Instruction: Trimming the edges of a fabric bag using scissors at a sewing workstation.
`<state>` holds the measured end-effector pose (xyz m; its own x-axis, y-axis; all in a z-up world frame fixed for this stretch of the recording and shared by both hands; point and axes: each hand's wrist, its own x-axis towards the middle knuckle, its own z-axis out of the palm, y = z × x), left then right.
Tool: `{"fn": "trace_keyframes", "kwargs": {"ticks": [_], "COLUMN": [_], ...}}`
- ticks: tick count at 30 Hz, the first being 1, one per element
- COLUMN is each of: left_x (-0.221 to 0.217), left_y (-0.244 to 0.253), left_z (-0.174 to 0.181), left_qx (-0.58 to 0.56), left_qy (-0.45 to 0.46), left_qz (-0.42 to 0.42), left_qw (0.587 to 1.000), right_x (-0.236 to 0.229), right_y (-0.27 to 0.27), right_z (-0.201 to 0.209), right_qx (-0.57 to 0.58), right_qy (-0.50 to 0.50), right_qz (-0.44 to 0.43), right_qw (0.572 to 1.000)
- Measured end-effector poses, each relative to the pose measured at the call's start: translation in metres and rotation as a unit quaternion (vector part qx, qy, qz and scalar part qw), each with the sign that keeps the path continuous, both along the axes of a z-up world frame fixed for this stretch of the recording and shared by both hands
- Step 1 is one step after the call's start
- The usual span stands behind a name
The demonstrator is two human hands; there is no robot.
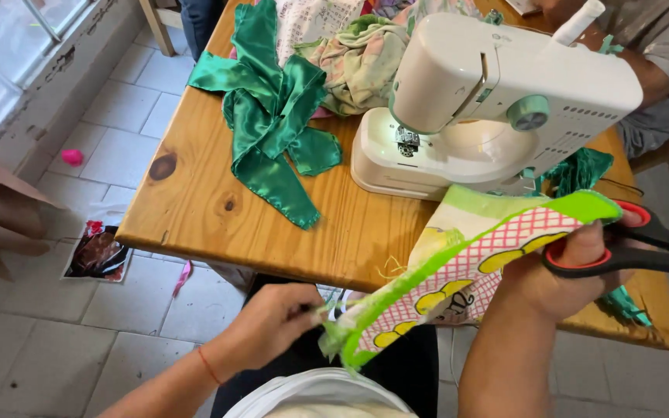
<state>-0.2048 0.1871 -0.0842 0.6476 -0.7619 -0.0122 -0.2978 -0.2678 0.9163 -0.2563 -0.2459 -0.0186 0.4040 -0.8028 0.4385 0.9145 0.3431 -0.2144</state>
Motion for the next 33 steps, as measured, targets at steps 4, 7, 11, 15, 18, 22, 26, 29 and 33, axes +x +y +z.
{"fn": "trace_keyframes", "kwargs": {"ticks": [4, 7, 11, 15, 18, 22, 26, 29, 33], "left_x": [0.016, 0.004, -0.007, 0.011, 0.070, 0.113, 0.257, 0.284, 0.264], "left_y": [0.015, -0.006, -0.016, -0.002, 0.045, 0.078, 0.067, -0.003, -0.082], "left_z": [-0.006, -0.024, 0.020, 0.023, 0.043, 0.179, 0.157, 0.169, 0.159], "left_qx": [-0.308, -0.384, -0.240, 0.067, 0.108, -0.150, -0.358, -0.265, -0.122], "left_qy": [0.156, 0.197, 0.115, -0.133, -0.062, 0.016, -0.373, -0.474, -0.542], "left_qz": [0.054, 0.115, -0.050, -0.080, 0.086, 0.434, 0.338, 0.342, 0.262], "left_qw": [0.937, 0.895, 0.963, 0.986, 0.988, 0.888, 0.786, 0.767, 0.789], "right_x": [0.008, 0.012, 0.024, 0.021, 0.008, -0.017, -0.023, -0.018, -0.023], "right_y": [0.053, 0.059, 0.042, 0.031, 0.038, 0.106, 0.176, 0.184, 0.144], "right_z": [0.025, 0.027, 0.027, 0.029, 0.019, 0.020, -0.013, -0.024, -0.063], "right_qx": [-0.182, -0.200, -0.199, -0.221, -0.197, -0.187, -0.165, -0.172, -0.120], "right_qy": [0.204, 0.210, 0.174, 0.173, 0.196, 0.304, 0.308, 0.346, 0.444], "right_qz": [-0.215, -0.221, -0.228, -0.268, -0.247, -0.014, 0.120, 0.090, -0.006], "right_qw": [0.938, 0.931, 0.937, 0.922, 0.928, 0.934, 0.929, 0.918, 0.888]}}
